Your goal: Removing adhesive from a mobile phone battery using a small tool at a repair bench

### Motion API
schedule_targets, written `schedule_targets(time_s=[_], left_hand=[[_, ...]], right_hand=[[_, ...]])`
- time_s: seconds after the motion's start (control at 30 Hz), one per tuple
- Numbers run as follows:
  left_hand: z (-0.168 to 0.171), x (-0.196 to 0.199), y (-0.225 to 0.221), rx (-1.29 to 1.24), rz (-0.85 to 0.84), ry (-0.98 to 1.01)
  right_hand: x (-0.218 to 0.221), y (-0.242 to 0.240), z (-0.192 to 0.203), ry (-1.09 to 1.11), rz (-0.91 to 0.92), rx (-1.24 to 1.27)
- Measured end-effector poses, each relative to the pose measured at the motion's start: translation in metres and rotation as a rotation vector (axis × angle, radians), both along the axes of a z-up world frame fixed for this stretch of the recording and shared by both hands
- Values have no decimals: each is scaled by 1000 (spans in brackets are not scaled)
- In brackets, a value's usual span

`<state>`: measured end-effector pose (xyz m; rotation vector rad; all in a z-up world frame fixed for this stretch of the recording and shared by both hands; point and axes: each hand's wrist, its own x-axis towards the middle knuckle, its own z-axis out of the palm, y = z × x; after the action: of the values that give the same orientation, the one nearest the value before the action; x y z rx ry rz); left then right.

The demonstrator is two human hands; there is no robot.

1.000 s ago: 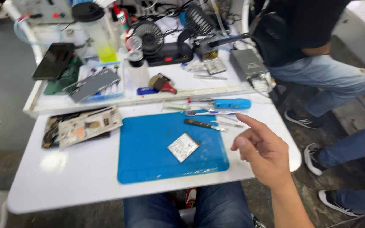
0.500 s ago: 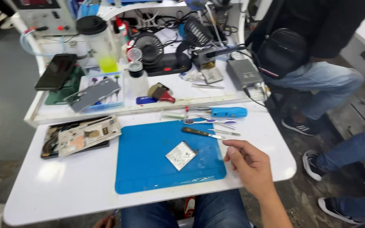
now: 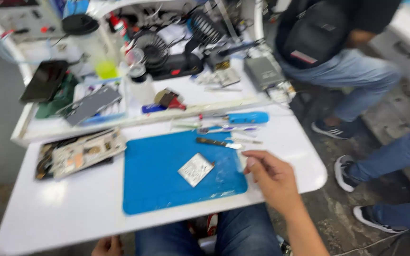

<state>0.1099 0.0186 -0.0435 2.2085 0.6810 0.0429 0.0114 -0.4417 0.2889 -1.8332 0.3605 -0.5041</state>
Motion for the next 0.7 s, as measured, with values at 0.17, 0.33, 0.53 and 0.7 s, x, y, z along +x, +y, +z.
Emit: schedule_targets(time_s=[0.17, 0.33, 0.53, 0.7], left_hand=[[181, -66, -62, 135, -13, -35], [204, -40, -131, 194, -350, -245], [251, -49, -160, 385, -688, -477], [315, 9, -221, 764, -1109, -528]], right_hand=[[1, 12, 11, -40, -1, -22], [4, 3, 9, -64, 21, -24], [-1, 13, 20, -20, 83, -8], [0, 11, 17, -30, 67, -127]])
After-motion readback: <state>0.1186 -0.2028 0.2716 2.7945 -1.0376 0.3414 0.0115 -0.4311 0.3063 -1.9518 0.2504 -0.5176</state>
